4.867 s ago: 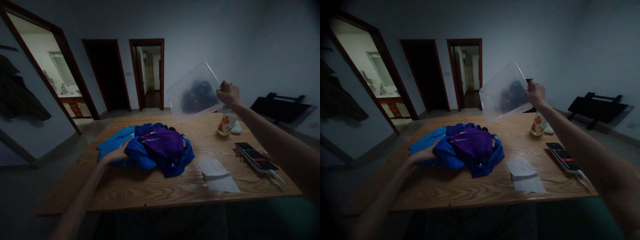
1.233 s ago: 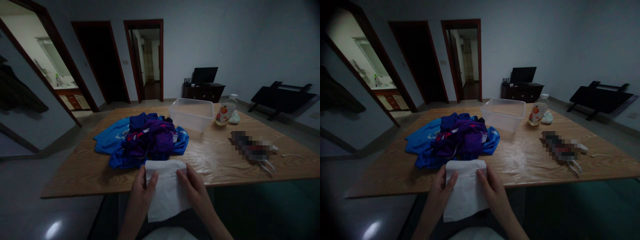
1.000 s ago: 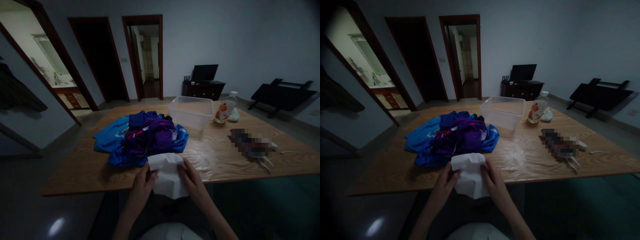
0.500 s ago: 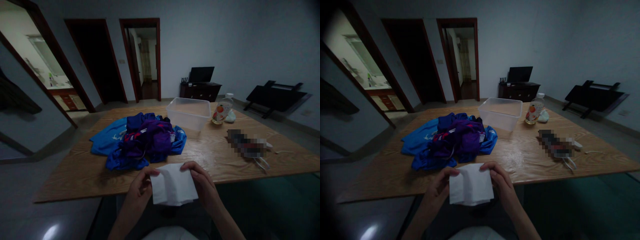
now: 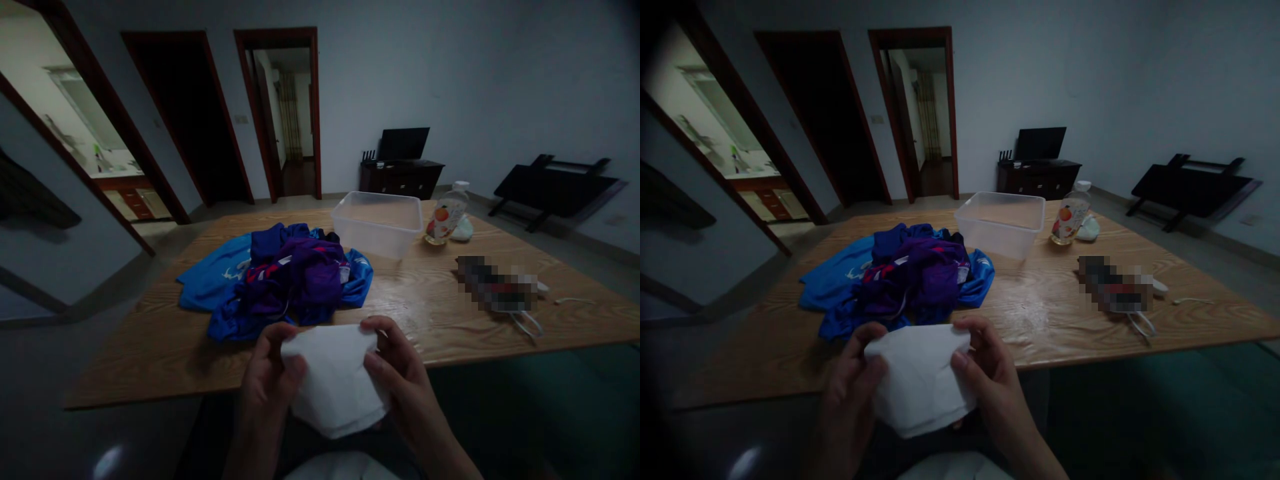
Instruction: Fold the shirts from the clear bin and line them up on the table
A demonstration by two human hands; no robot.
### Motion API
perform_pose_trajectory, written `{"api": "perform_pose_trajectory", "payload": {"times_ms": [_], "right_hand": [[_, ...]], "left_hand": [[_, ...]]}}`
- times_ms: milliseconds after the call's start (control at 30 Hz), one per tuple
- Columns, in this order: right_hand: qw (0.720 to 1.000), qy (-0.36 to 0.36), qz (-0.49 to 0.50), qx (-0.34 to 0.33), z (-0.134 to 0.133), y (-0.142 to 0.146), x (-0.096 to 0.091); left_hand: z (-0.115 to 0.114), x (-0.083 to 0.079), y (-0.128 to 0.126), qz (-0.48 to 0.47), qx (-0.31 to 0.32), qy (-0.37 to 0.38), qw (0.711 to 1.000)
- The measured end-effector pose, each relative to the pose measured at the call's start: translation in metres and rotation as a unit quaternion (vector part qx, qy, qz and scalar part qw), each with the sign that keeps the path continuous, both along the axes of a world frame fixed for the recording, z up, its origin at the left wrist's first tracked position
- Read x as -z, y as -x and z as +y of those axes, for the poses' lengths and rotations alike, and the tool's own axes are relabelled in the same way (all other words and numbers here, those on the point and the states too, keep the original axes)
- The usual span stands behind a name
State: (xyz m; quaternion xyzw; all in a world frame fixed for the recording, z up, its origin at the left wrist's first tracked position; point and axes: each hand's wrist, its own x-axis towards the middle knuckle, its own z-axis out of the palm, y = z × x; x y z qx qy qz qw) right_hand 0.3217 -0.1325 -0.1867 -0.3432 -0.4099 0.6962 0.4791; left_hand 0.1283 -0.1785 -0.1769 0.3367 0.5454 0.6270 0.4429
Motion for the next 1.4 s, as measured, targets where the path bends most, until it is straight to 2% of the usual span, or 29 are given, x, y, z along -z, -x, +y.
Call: {"api": "perform_pose_trajectory", "payload": {"times_ms": [100,200,300,400,500,600,733,867,1000,1133,1267,1333,1400], "right_hand": [[0.999,-0.033,-0.008,0.027,0.006,0.006,0.02],[0.999,-0.045,-0.022,0.007,0.018,0.011,0.055],[0.997,-0.034,-0.066,-0.009,0.03,0.008,0.089],[0.992,-0.052,-0.113,0.014,0.031,-0.004,0.103],[0.993,-0.066,-0.1,0.004,0.025,-0.016,0.097],[0.991,-0.059,-0.122,-0.023,0.021,-0.026,0.087],[0.981,-0.059,-0.186,0.009,0.028,-0.045,0.079],[0.984,-0.062,-0.167,0.007,0.039,-0.062,0.079],[0.979,-0.079,-0.189,0.01,0.043,-0.062,0.082],[0.965,-0.104,-0.24,-0.005,0.046,-0.055,0.078],[0.963,-0.124,-0.235,-0.035,0.053,-0.051,0.068],[0.967,-0.129,-0.218,-0.012,0.055,-0.047,0.066],[0.978,-0.112,-0.177,0.017,0.053,-0.039,0.07]], "left_hand": [[0.009,0.019,-0.006,-0.027,0.014,0.021,0.999],[0.013,0.042,-0.008,-0.041,0.025,0.075,0.996],[0.014,0.062,-0.002,0.015,0.016,0.131,0.991],[0.015,0.074,0.005,0.08,0.021,0.115,0.99],[0.02,0.082,0.003,0.1,0.058,0.083,0.99],[0.025,0.089,-0.005,0.13,0.124,0.074,0.981],[0.031,0.094,-0.014,0.185,0.169,0.088,0.964],[0.035,0.088,-0.017,0.218,0.178,0.082,0.956],[0.042,0.075,-0.017,0.242,0.173,0.065,0.953],[0.051,0.068,-0.015,0.21,0.225,0.04,0.951],[0.054,0.074,-0.017,0.19,0.278,0.034,0.941],[0.053,0.082,-0.019,0.179,0.258,0.041,0.948],[0.051,0.089,-0.023,0.14,0.206,0.046,0.967]]}}
